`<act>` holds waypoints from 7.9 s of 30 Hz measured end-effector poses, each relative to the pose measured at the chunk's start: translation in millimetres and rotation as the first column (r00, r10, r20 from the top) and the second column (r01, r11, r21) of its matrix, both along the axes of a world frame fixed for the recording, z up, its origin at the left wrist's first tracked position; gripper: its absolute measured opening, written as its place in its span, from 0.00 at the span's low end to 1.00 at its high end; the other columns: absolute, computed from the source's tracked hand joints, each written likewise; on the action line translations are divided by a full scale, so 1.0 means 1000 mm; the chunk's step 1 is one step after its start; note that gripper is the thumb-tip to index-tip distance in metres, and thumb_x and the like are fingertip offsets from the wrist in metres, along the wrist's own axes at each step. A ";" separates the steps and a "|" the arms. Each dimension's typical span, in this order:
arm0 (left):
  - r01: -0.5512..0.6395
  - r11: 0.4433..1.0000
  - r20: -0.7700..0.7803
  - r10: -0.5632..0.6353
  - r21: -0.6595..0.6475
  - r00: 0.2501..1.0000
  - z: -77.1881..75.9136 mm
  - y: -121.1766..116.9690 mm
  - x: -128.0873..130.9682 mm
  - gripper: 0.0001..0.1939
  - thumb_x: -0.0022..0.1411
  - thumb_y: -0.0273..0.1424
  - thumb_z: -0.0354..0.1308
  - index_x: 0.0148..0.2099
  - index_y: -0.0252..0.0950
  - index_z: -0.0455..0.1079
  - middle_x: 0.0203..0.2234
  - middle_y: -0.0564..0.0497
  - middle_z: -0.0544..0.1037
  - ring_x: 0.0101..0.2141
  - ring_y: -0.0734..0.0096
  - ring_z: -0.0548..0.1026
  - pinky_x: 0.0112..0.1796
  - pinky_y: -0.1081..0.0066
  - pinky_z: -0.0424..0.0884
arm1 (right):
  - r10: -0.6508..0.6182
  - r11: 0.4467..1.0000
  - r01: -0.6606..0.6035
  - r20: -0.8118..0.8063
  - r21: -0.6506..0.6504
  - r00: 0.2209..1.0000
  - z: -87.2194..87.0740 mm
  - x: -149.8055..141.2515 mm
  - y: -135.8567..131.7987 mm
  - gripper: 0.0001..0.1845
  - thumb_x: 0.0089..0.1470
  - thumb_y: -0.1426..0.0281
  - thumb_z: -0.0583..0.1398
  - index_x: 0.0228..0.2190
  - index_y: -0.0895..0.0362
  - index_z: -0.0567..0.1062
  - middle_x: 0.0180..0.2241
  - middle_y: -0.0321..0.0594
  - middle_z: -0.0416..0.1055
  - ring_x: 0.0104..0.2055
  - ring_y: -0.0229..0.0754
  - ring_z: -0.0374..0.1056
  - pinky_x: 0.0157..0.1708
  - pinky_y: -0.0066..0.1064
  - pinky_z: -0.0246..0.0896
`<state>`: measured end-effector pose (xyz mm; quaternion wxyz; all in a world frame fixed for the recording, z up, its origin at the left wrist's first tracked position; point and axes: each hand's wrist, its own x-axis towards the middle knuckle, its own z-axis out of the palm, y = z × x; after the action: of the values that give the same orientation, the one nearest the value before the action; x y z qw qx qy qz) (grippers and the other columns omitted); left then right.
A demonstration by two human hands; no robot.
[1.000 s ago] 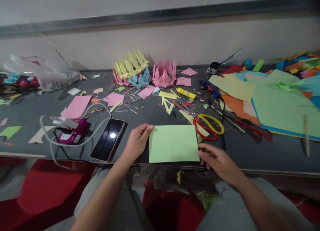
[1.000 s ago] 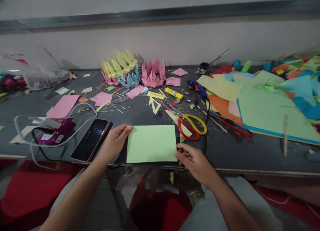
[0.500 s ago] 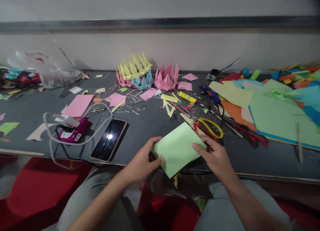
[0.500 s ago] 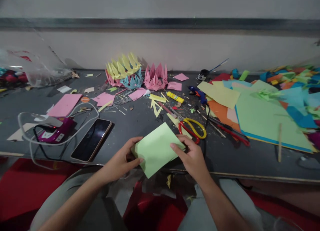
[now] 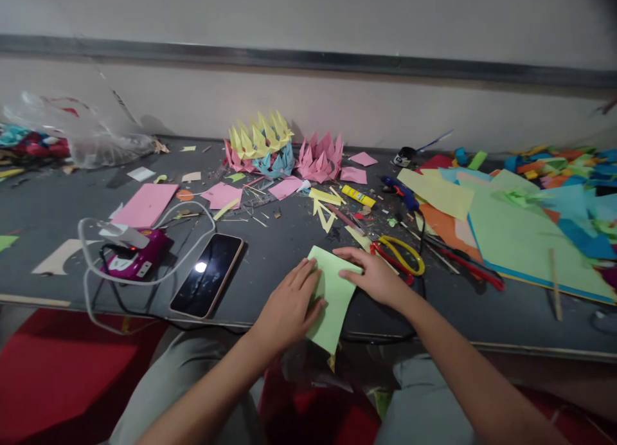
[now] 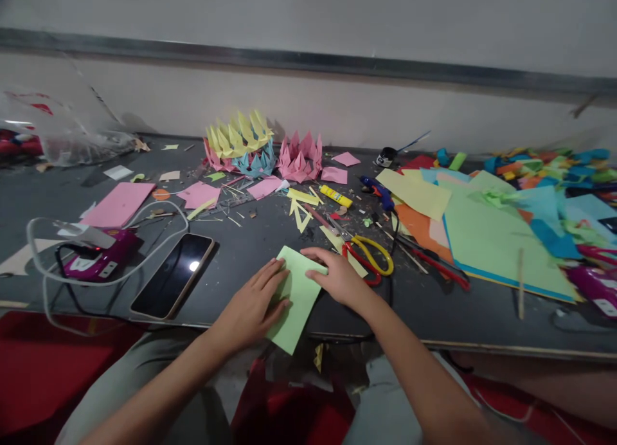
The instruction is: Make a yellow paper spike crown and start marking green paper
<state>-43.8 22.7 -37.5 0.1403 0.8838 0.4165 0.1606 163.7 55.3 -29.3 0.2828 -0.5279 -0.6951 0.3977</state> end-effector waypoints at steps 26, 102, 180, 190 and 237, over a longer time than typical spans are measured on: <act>-0.121 0.993 -0.211 0.119 0.003 0.970 -0.003 0.030 0.004 0.41 0.55 0.54 0.46 0.61 0.29 0.51 0.60 0.38 0.56 0.59 0.53 0.52 0.56 0.53 0.49 | 0.069 0.911 -0.307 0.634 0.275 0.770 -0.032 -0.042 0.001 0.25 0.57 0.74 0.45 0.55 0.68 0.62 0.57 0.51 0.57 0.60 0.45 0.52 0.56 0.38 0.55; -0.083 0.987 -0.044 0.090 0.140 0.995 -0.001 -0.029 0.001 0.23 0.62 0.38 0.49 0.56 0.33 0.58 0.57 0.43 0.62 0.57 0.60 0.59 0.52 0.62 0.61 | -0.600 0.797 0.446 -0.625 -0.407 0.500 -0.008 -0.042 -0.020 0.22 0.30 0.68 0.69 0.32 0.52 0.68 0.24 0.25 0.64 0.26 0.30 0.67 0.30 0.25 0.69; -0.090 0.993 -0.215 0.104 0.075 0.971 -0.008 -0.023 0.013 0.26 0.64 0.39 0.41 0.60 0.30 0.55 0.59 0.44 0.59 0.58 0.59 0.57 0.54 0.59 0.57 | 0.016 0.832 -0.287 0.498 0.474 0.867 -0.028 -0.012 -0.014 0.16 0.58 0.70 0.51 0.45 0.51 0.73 0.41 0.45 0.69 0.45 0.46 0.63 0.43 0.42 0.60; -0.101 0.994 -0.215 0.108 0.045 0.970 -0.006 -0.022 0.014 0.26 0.64 0.38 0.42 0.59 0.29 0.56 0.58 0.44 0.61 0.58 0.58 0.57 0.54 0.58 0.57 | 0.014 0.838 -0.283 0.501 0.467 0.866 -0.027 -0.013 -0.013 0.16 0.58 0.70 0.51 0.43 0.50 0.74 0.41 0.45 0.69 0.44 0.46 0.64 0.43 0.42 0.60; -0.228 0.953 -0.214 0.270 0.201 0.939 -0.016 -0.025 0.044 0.21 0.60 0.23 0.45 0.54 0.26 0.65 0.49 0.32 0.69 0.50 0.46 0.68 0.44 0.46 0.68 | -0.247 0.910 0.100 0.333 0.402 0.910 -0.008 -0.002 0.064 0.15 0.61 0.64 0.41 0.42 0.55 0.62 0.26 0.35 0.65 0.25 0.38 0.64 0.26 0.29 0.62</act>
<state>0.0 -2.1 -53.7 -0.0099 0.8456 0.5234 0.1050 161.6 119.1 -37.1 0.2751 -0.5908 -0.7487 0.1210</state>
